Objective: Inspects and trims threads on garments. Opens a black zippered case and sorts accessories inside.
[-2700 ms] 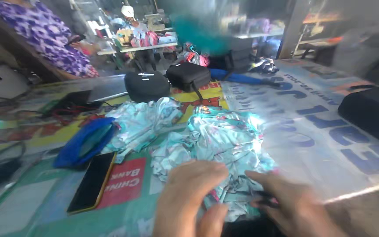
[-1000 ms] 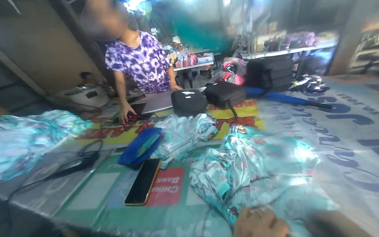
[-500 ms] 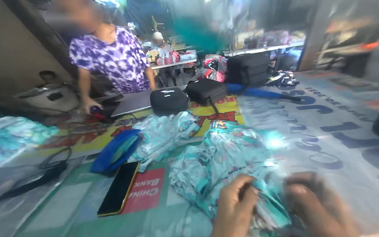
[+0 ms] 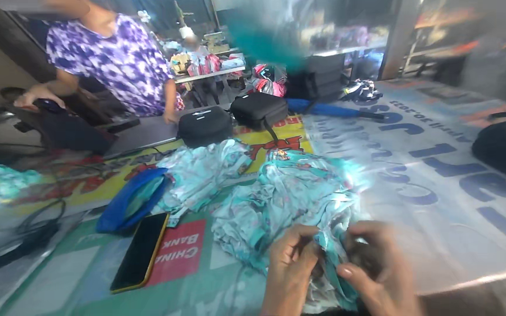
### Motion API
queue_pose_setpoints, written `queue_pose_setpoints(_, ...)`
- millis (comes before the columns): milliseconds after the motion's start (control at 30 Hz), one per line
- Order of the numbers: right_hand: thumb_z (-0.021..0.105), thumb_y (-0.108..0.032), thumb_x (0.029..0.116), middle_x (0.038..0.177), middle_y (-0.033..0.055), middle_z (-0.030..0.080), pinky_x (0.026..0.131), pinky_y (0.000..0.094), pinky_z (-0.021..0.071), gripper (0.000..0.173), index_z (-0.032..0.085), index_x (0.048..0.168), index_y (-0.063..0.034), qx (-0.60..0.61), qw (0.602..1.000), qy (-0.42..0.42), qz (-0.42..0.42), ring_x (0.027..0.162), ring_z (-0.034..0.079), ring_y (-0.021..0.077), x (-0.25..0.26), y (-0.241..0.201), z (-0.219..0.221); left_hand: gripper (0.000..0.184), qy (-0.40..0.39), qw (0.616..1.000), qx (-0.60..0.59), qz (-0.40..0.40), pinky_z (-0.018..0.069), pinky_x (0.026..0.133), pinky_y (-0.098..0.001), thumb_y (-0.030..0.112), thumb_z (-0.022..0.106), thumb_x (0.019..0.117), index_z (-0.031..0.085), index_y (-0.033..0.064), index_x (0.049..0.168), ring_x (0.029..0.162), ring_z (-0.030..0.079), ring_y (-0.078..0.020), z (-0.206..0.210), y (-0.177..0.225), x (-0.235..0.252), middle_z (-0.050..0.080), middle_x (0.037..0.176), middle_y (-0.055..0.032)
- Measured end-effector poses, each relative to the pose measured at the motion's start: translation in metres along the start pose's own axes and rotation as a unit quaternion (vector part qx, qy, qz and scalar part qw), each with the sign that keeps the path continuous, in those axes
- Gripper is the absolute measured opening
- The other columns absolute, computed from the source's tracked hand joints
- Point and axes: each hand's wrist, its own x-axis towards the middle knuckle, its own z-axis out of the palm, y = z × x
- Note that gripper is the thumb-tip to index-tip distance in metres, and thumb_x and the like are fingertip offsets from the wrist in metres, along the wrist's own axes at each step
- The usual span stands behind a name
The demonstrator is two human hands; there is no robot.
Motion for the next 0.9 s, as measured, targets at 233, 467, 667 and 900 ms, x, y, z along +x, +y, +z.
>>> queue_pose_setpoints(233,0.076,-0.028,0.0913,0.089,-0.0090,0.066,0.065,0.0096,0.0536,0.025,0.063,0.104,-0.0110,0.031,0.999,-0.017,-0.003,0.076,0.061,-0.0077,0.009,0.001,-0.006,0.012,-0.047,0.971,0.203,0.118,0.0548,0.079,-0.0163,0.013,0.064,0.0988,0.070,0.0049,0.105,0.088,0.064,-0.0009,0.007,-0.003,-0.005,0.068,0.096,-0.0002)
queue_pose_setpoints(467,0.072,-0.021,0.0935,0.080,-0.0116,0.068,0.055,0.0091,0.0485,0.005,0.073,0.093,-0.0161,0.189,0.975,-0.061,0.103,0.064,0.058,-0.0074,0.011,0.014,-0.038,0.011,-0.076,0.959,0.246,0.120,0.0535,0.084,-0.0212,0.013,0.061,0.0998,0.068,0.0061,0.106,0.092,0.064,-0.0047,0.005,-0.005,-0.006,0.068,0.099,-0.0025)
queue_pose_setpoints(667,0.068,-0.005,0.0943,0.094,-0.0022,0.067,0.068,0.0103,0.0530,0.004,0.067,0.098,-0.0051,0.057,0.993,-0.093,0.039,0.079,0.061,-0.0044,0.004,-0.004,-0.035,0.027,-0.108,0.941,0.286,0.145,0.0497,0.101,-0.0325,0.029,0.064,0.1014,0.065,0.0108,0.121,0.116,0.063,-0.0091,0.007,-0.002,0.002,0.069,0.120,-0.0023)
queue_pose_setpoints(900,0.077,-0.015,0.0917,0.099,0.0017,0.066,0.066,0.0087,0.0495,0.028,0.062,0.113,-0.0053,-0.051,0.995,-0.086,0.012,0.077,0.058,-0.0053,-0.009,-0.014,-0.042,0.014,-0.129,0.935,0.306,0.124,0.0506,0.094,-0.0258,0.012,0.060,0.0995,0.071,0.0131,0.108,0.106,0.062,-0.0082,-0.002,0.005,-0.003,0.069,0.104,-0.0002)
